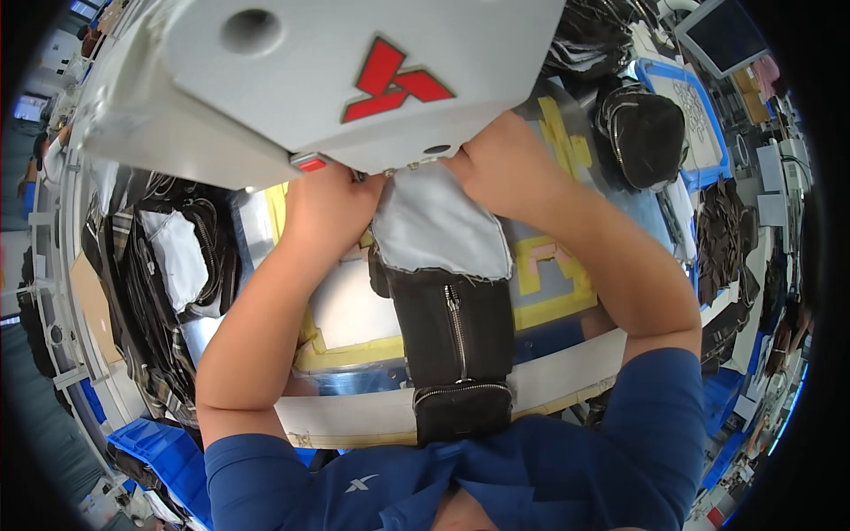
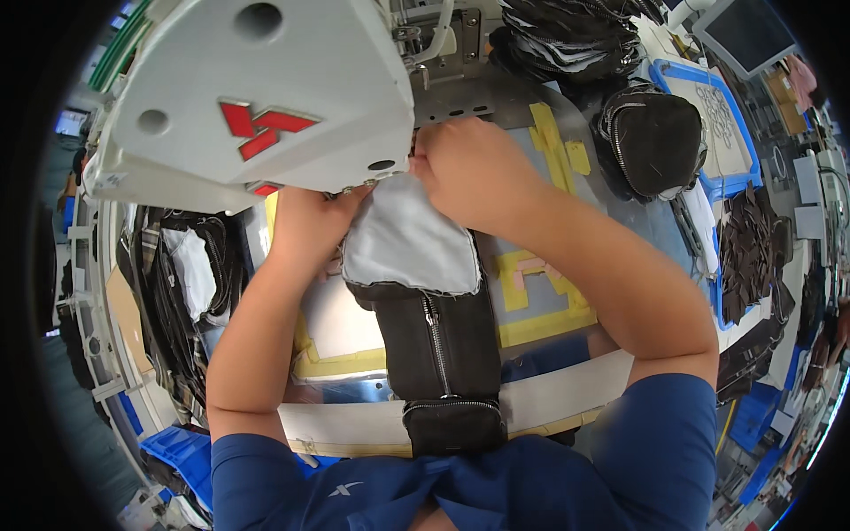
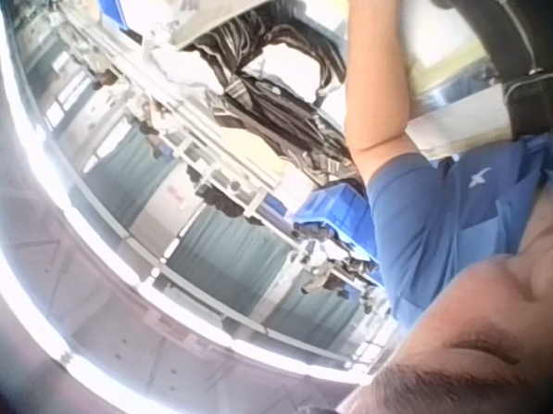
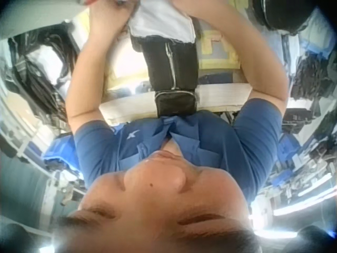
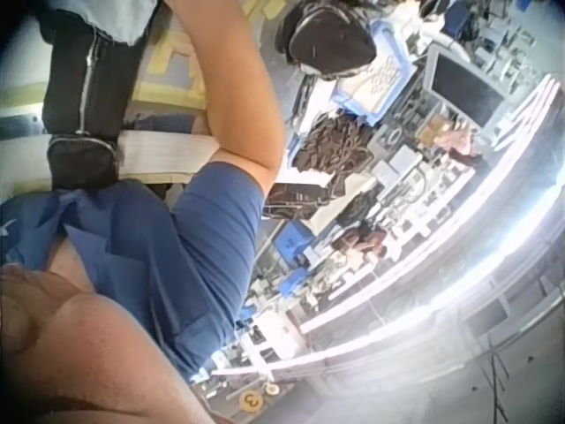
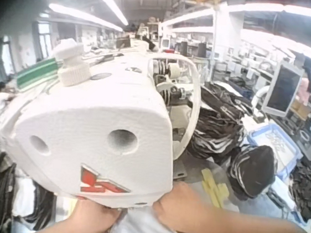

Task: The person operates an industrial sewing machine to stitch zippers onto small fabric bags. They repeatedly align the zipper with the bag opening, feed the material through the machine, and sew along the edge. The person handles multiple bags, flipping them to check the stitching and preparing the next unit.

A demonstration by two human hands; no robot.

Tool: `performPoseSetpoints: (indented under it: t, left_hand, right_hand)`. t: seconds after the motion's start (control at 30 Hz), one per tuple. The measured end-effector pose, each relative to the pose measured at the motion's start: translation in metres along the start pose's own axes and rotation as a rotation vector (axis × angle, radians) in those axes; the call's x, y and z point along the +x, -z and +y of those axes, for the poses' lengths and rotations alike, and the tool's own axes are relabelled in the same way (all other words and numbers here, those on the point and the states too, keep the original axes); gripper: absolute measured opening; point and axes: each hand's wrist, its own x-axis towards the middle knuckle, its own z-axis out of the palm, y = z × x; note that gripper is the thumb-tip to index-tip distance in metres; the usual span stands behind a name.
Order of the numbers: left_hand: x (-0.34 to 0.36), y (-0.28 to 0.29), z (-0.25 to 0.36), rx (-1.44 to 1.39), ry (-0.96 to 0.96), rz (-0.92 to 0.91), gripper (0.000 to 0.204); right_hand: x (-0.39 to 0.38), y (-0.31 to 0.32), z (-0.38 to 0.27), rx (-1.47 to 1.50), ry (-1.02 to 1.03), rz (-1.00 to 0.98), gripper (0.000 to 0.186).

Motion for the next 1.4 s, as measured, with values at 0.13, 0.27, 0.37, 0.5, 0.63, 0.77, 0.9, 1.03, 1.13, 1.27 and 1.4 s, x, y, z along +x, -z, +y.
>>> performPoseSetpoints:
  t: [0.13, 0.27, 0.37, 0.5, 0.63, 0.77, 0.9, 1.03, 1.13, 1.27, 1.4]
  left_hand:
    - [0.003, 0.002, -0.005, 0.006, -0.019, -0.059, 0.03]
    - [0.003, 0.0, -0.018, 0.024, -0.1, -0.017, 0.03]
    - [0.005, 0.003, -0.012, 0.07, -0.059, -0.056, 0.031]
    - [0.007, 0.005, -0.013, 0.085, -0.075, -0.097, 0.039]
    - [0.012, 0.001, -0.03, 0.077, -0.323, 0.013, 0.032]
    - [0.018, -0.001, -0.028, 0.027, -0.4, 0.052, 0.028]
    - [0.021, -0.002, -0.03, -0.005, -0.413, 0.078, 0.028]
    - [0.018, -0.002, -0.026, 0.019, -0.315, 0.044, 0.031]
    - [0.016, -0.004, -0.03, 0.103, -0.279, 0.025, 0.036]
    - [0.013, -0.003, -0.03, 0.138, -0.218, -0.043, 0.038]
    - [0.01, -0.001, -0.01, 0.11, -0.109, -0.059, 0.027]
  right_hand:
    - [-0.002, 0.003, -0.002, -0.065, -0.045, -0.063, 0.027]
    - [0.003, 0.01, -0.011, -0.024, -0.121, -0.136, 0.028]
    - [0.007, 0.008, -0.004, -0.05, -0.119, -0.132, 0.028]
    - [0.013, 0.008, 0.003, -0.055, -0.147, -0.138, 0.029]
    - [0.024, 0.023, -0.012, -0.087, -0.257, -0.315, 0.029]
    - [0.024, 0.017, -0.006, -0.055, -0.259, -0.295, 0.028]
    - [0.025, 0.02, -0.008, -0.052, -0.269, -0.286, 0.028]
    - [0.029, 0.019, -0.009, -0.09, -0.277, -0.321, 0.029]
    - [0.028, 0.016, -0.006, -0.114, -0.269, -0.303, 0.029]
    - [0.022, 0.011, -0.003, -0.108, -0.231, -0.243, 0.028]
    - [0.017, 0.004, 0.006, -0.076, -0.174, -0.176, 0.027]
